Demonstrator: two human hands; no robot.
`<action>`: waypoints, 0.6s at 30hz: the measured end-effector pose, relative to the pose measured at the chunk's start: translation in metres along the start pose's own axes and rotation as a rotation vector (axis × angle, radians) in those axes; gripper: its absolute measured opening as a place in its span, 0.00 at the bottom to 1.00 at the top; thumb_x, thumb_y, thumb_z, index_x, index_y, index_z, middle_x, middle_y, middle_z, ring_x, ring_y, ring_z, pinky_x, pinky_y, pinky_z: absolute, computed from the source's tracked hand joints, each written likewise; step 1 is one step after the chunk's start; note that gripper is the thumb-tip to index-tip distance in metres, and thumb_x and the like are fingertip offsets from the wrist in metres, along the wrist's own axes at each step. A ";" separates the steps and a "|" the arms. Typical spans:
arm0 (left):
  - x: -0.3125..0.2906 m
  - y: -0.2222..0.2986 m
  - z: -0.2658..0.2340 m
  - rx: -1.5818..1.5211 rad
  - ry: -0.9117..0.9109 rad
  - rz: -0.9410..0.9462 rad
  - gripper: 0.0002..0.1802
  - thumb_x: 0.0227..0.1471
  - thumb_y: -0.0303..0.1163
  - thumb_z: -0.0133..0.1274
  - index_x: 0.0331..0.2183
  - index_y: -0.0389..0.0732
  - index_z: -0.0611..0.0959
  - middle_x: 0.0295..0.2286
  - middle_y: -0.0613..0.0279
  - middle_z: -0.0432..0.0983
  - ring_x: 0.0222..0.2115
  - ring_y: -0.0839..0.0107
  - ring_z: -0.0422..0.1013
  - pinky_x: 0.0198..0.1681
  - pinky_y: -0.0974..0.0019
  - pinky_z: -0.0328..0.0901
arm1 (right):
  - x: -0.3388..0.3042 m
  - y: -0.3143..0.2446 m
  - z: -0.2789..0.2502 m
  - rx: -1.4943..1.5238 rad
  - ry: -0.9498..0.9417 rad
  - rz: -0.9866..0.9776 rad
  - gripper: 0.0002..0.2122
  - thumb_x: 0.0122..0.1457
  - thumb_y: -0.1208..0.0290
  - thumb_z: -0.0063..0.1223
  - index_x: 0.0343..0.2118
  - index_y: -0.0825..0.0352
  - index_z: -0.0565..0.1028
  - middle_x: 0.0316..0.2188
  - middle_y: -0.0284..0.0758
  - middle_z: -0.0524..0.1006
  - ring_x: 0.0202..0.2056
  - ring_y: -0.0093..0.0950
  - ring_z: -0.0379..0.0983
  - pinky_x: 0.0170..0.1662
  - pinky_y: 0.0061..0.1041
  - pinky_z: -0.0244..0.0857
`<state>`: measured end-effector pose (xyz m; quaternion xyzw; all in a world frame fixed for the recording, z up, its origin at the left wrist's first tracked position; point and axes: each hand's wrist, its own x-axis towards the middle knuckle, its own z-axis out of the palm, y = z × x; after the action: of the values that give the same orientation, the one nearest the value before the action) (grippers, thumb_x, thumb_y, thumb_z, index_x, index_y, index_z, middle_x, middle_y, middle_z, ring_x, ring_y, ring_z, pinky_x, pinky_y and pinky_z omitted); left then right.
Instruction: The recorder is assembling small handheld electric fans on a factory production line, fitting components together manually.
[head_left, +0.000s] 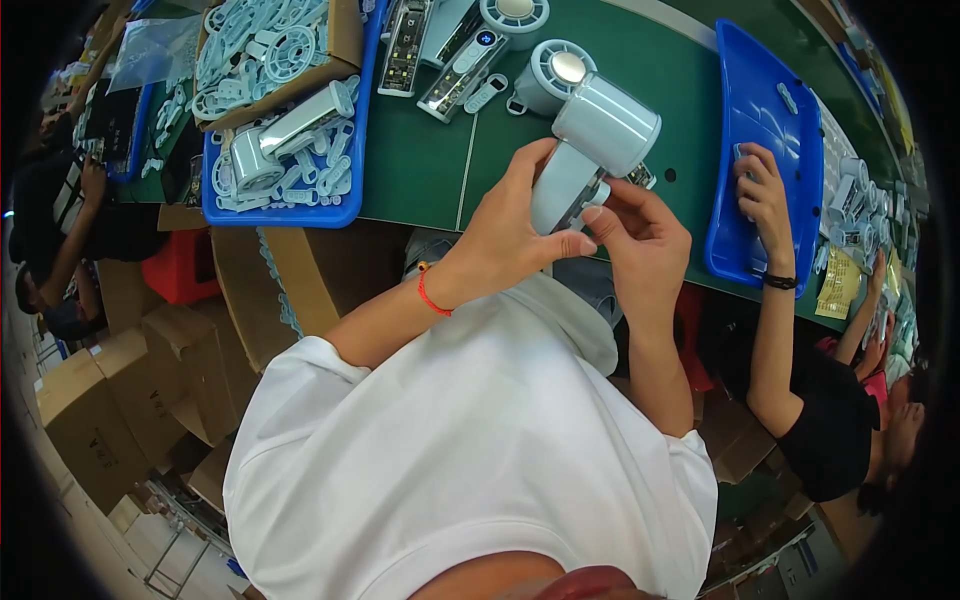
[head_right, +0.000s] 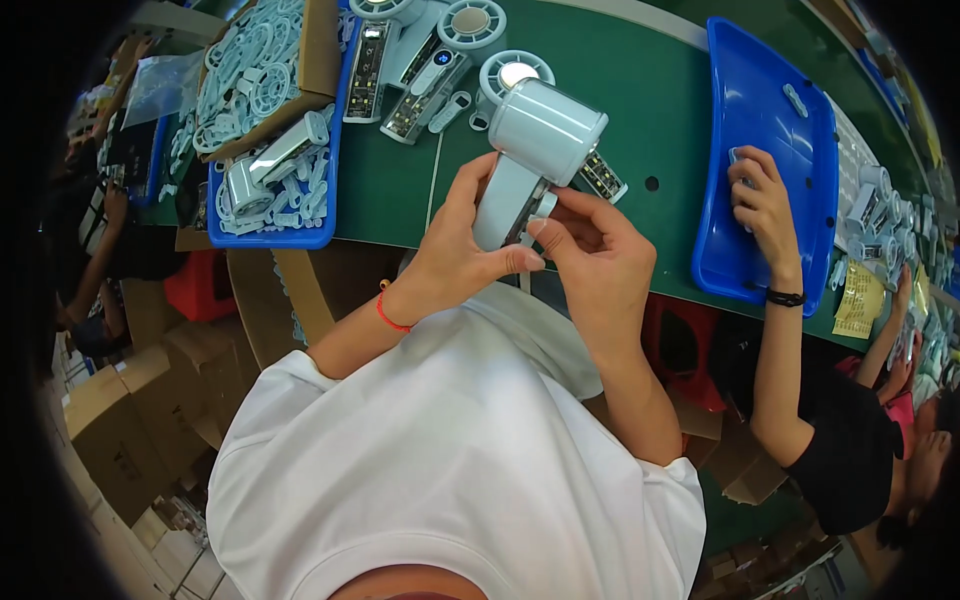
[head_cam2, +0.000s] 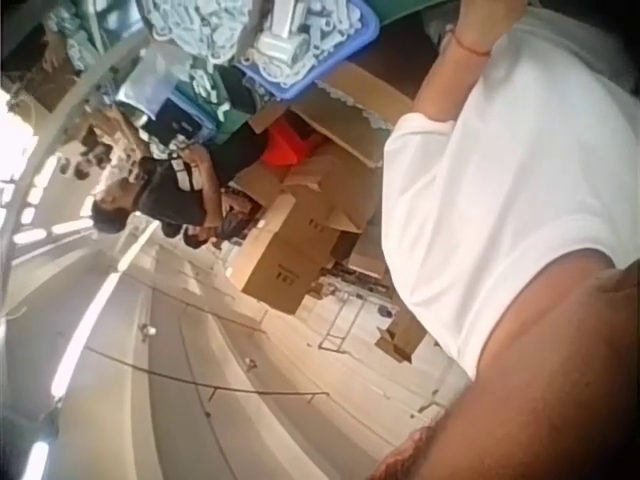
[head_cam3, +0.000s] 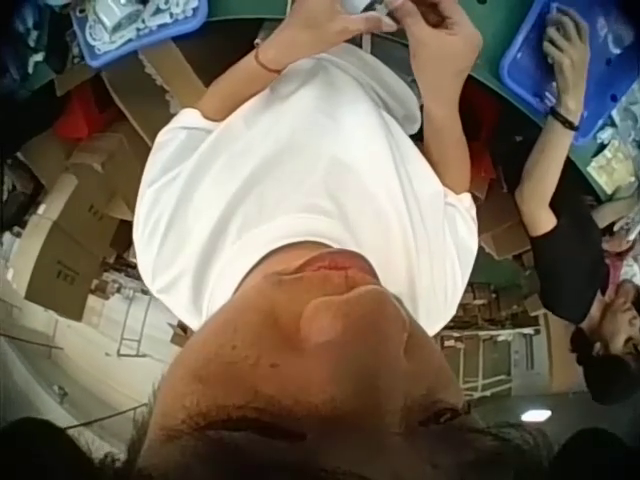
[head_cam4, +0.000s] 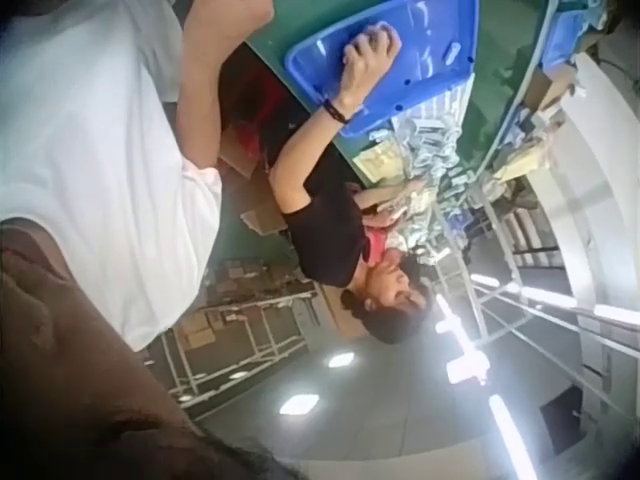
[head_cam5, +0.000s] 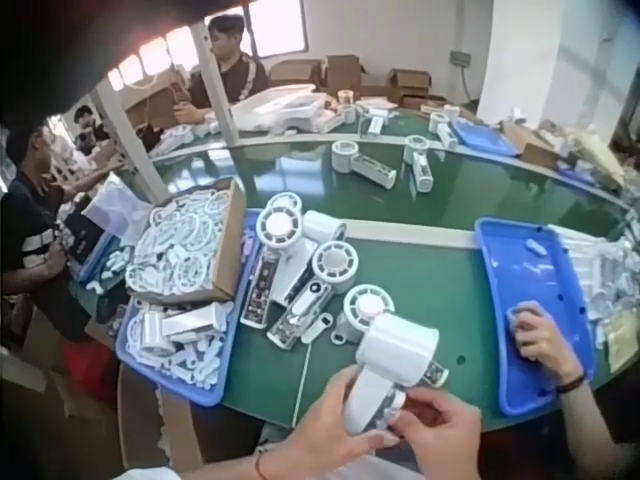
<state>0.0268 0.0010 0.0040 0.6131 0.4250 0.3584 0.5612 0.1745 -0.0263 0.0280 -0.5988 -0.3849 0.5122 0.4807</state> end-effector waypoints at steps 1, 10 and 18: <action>0.001 -0.001 0.002 0.001 -0.003 -0.004 0.50 0.31 0.40 0.67 0.50 0.32 0.56 0.44 0.48 0.64 0.45 0.61 0.63 0.48 0.64 0.58 | -0.001 -0.001 0.001 0.002 0.002 0.004 0.14 0.48 0.80 0.56 0.39 0.75 0.72 0.29 0.36 0.75 0.28 0.20 0.71 0.30 0.16 0.65; 0.000 -0.005 0.004 -0.048 -0.002 -0.006 0.49 0.30 0.40 0.68 0.49 0.33 0.58 0.43 0.48 0.64 0.44 0.62 0.64 0.47 0.64 0.59 | -0.005 0.000 -0.001 0.027 0.078 -0.071 0.13 0.48 0.78 0.58 0.37 0.75 0.72 0.27 0.35 0.75 0.26 0.19 0.70 0.30 0.16 0.65; 0.000 0.002 0.006 0.113 0.005 0.028 0.43 0.33 0.33 0.63 0.48 0.33 0.57 0.40 0.47 0.66 0.41 0.59 0.66 0.44 0.63 0.61 | 0.000 -0.002 -0.004 0.103 0.027 0.025 0.11 0.48 0.78 0.58 0.34 0.76 0.71 0.25 0.36 0.75 0.25 0.19 0.70 0.27 0.16 0.67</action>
<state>0.0320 -0.0016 0.0057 0.6487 0.4372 0.3433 0.5197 0.1790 -0.0270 0.0297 -0.5849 -0.3438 0.5292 0.5095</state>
